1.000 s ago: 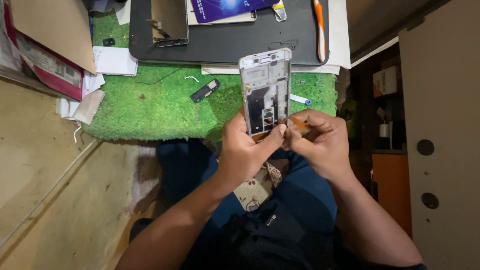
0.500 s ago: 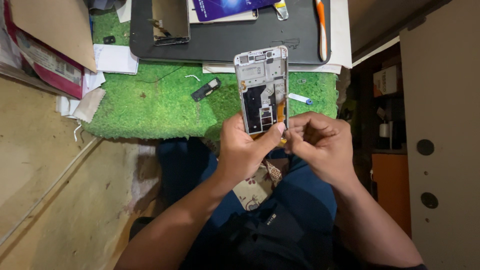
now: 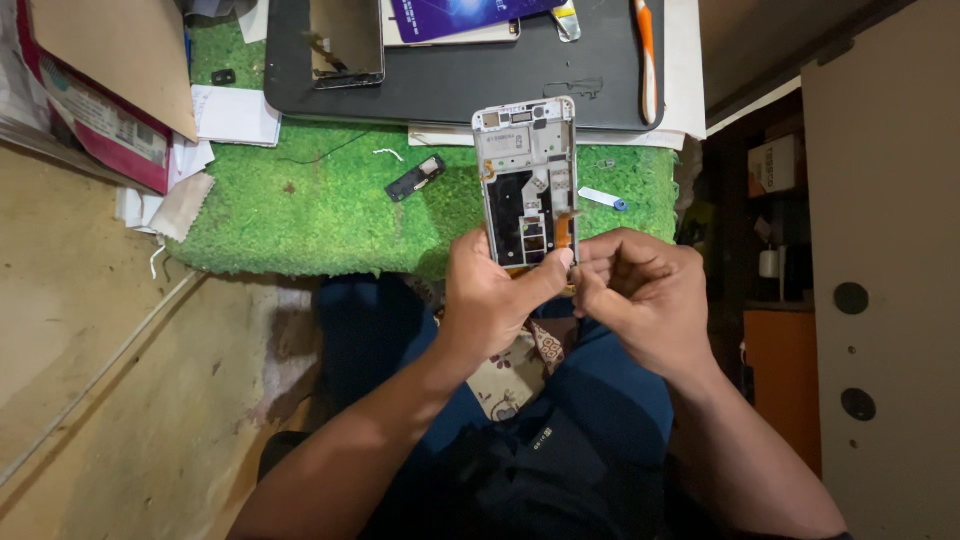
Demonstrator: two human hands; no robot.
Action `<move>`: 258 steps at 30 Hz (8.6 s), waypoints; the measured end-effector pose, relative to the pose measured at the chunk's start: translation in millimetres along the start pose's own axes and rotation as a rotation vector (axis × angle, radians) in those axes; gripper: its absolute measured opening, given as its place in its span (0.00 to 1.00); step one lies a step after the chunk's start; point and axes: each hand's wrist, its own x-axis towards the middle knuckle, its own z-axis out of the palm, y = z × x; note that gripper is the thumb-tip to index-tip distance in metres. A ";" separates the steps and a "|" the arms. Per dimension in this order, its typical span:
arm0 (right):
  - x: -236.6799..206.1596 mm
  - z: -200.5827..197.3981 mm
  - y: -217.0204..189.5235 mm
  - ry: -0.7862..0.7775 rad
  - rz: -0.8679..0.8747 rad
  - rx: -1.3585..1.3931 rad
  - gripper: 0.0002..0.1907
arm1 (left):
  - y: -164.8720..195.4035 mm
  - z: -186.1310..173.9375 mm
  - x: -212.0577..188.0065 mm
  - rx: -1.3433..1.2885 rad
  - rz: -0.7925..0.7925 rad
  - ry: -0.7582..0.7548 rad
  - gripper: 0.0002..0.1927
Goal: The person works on a disassembled white smartphone, peeling and repositioning an orange ribbon cable and applying adhesive tape to the phone frame. The person handles the phone body and internal components by hand.
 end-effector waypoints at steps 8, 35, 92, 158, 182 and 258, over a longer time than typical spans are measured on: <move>-0.9 -0.2 -2.9 0.013 0.024 -0.089 0.06 | -5.2 1.6 -0.6 -0.091 0.095 -0.014 0.07; -0.1 -6.0 0.8 -0.068 0.082 -0.060 0.06 | 2.5 -10.2 8.0 -0.147 0.030 0.016 0.10; -0.7 -5.1 -3.4 -0.050 -0.004 0.178 0.08 | 26.9 -13.9 5.3 0.138 0.048 -0.100 0.10; 3.1 -1.1 13.5 -0.060 0.170 0.518 0.02 | 25.3 -13.3 10.0 -0.299 -0.271 -0.270 0.13; 3.2 -3.4 9.1 -0.112 0.228 0.535 0.02 | 26.6 -12.4 8.8 -0.314 -0.304 -0.264 0.14; 3.5 -10.5 5.6 -0.216 0.248 0.580 0.03 | 28.6 -18.5 9.5 -0.304 -0.324 -0.351 0.16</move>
